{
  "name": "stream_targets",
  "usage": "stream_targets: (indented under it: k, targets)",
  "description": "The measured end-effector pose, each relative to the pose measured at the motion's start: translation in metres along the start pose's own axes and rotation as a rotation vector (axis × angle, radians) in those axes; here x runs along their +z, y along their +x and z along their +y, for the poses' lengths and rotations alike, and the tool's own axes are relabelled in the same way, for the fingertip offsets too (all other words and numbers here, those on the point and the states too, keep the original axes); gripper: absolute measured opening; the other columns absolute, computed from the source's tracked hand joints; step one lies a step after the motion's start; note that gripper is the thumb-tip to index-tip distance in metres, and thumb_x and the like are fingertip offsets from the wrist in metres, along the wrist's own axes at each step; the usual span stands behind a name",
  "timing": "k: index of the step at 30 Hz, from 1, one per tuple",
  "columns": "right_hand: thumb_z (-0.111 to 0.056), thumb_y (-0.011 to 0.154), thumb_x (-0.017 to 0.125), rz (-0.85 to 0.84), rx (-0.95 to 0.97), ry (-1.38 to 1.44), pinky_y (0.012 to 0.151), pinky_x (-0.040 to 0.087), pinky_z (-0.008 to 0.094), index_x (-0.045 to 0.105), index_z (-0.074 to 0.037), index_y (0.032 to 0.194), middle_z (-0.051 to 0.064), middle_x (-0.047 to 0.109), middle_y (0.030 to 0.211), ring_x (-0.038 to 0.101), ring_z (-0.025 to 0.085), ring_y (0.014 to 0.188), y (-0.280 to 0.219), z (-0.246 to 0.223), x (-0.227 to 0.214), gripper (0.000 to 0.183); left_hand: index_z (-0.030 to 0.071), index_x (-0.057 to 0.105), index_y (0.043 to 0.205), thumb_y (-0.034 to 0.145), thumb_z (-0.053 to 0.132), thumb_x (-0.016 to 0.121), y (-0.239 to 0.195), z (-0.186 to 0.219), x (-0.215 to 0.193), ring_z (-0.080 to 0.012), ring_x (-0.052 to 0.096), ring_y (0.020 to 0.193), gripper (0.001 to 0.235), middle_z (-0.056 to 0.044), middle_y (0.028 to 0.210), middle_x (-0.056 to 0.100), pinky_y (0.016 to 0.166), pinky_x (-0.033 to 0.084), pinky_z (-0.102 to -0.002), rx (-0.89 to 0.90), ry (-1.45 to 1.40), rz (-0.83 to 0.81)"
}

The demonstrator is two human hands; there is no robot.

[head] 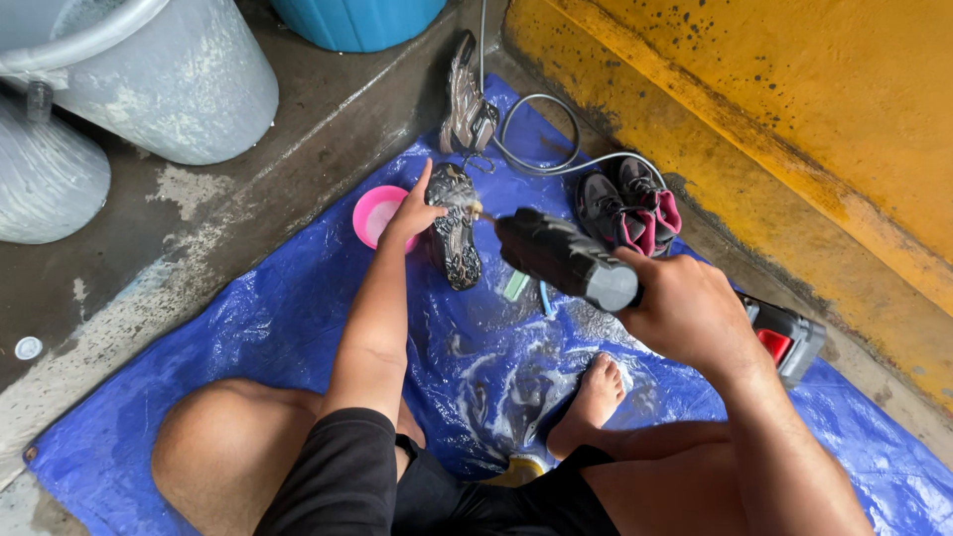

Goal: The person scrubs a hiking shoe with a brush and soapy water, then rinses it using a handheld pressure washer. They repeat the scrubbing and rinsing process on the shoe, focusing on the upper and sole areas.

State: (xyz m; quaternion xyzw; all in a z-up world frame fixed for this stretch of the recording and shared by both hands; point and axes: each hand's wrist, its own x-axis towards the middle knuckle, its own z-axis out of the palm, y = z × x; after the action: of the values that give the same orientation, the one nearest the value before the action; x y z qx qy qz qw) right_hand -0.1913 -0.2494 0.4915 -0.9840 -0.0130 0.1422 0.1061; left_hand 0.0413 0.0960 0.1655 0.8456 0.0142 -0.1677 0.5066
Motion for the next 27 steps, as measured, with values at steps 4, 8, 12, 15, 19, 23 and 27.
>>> stream_targets:
  k: [4,8,12,15,19,23,27]
  targets:
    - [-0.033,0.075,0.075,0.015,-0.012,-0.01,0.089,0.061,0.063,0.07,-0.027,0.124,0.014,0.082,0.096,0.077,0.048,0.099,0.005,0.002,0.004,0.049,0.034,0.021,0.178,0.092,0.009,0.075,-0.023,0.026,0.002,-0.0419,0.043,0.16,0.104,-0.03,0.173,0.042,0.134,0.039,-0.047,-0.01,0.016,0.024]
    - [-0.035,0.073,0.074,-0.055,-0.072,-0.065,0.091,0.063,0.062,0.073,-0.03,0.126,0.013,0.084,0.097,0.079,0.047,0.099,0.002,-0.005,0.006,0.053,0.037,0.024,0.177,0.089,0.013,0.075,-0.016,0.019,0.004,-0.0393,0.049,0.156,0.105,-0.027,0.171,0.046,0.131,0.042,-0.046,-0.052,0.034,0.048]
    - [-0.039,0.076,0.076,-0.129,-0.08,-0.093,0.091,0.062,0.061,0.074,-0.03,0.134,0.019,0.083,0.093,0.079,0.049,0.099,0.006,-0.016,0.011,0.059,0.044,0.028,0.175,0.085,0.019,0.08,0.01,-0.01,0.016,-0.0381,0.054,0.153,0.107,-0.022,0.17,0.05,0.128,0.046,-0.045,-0.03,0.054,0.073]
    - [-0.039,0.077,0.078,-0.149,-0.104,-0.175,0.092,0.063,0.058,0.077,-0.031,0.126,0.018,0.083,0.093,0.08,0.048,0.1,0.005,-0.019,0.01,0.05,0.043,0.031,0.174,0.087,0.019,0.082,0.007,-0.008,0.019,-0.0394,0.053,0.153,0.104,-0.023,0.17,0.049,0.129,0.046,-0.046,-0.004,0.077,0.082]
    - [-0.045,0.078,0.078,-0.176,-0.106,-0.209,0.092,0.063,0.056,0.077,-0.033,0.122,0.016,0.083,0.095,0.08,0.046,0.102,0.006,-0.018,0.012,0.045,0.041,0.027,0.176,0.089,0.013,0.082,0.009,-0.018,0.022,-0.04,0.051,0.155,0.107,-0.024,0.172,0.047,0.13,0.045,-0.047,-0.002,0.075,0.091]
    - [-0.047,0.083,0.078,-0.145,-0.052,-0.15,0.092,0.063,0.057,0.075,-0.03,0.13,0.019,0.083,0.098,0.079,0.047,0.104,0.01,-0.011,0.025,0.05,0.032,0.02,0.178,0.094,0.011,0.078,-0.01,-0.008,0.02,-0.0443,0.04,0.162,0.104,-0.029,0.176,0.037,0.135,0.037,-0.052,0.03,0.062,0.087]
    - [-0.047,0.087,0.077,-0.045,0.006,-0.112,0.094,0.062,0.057,0.073,-0.027,0.13,0.022,0.081,0.098,0.079,0.048,0.104,0.013,-0.009,0.03,0.047,0.047,0.016,0.177,0.103,0.013,0.072,-0.009,-0.021,0.026,-0.0489,0.036,0.162,0.099,-0.034,0.174,0.035,0.134,0.036,-0.055,0.031,0.167,0.066]
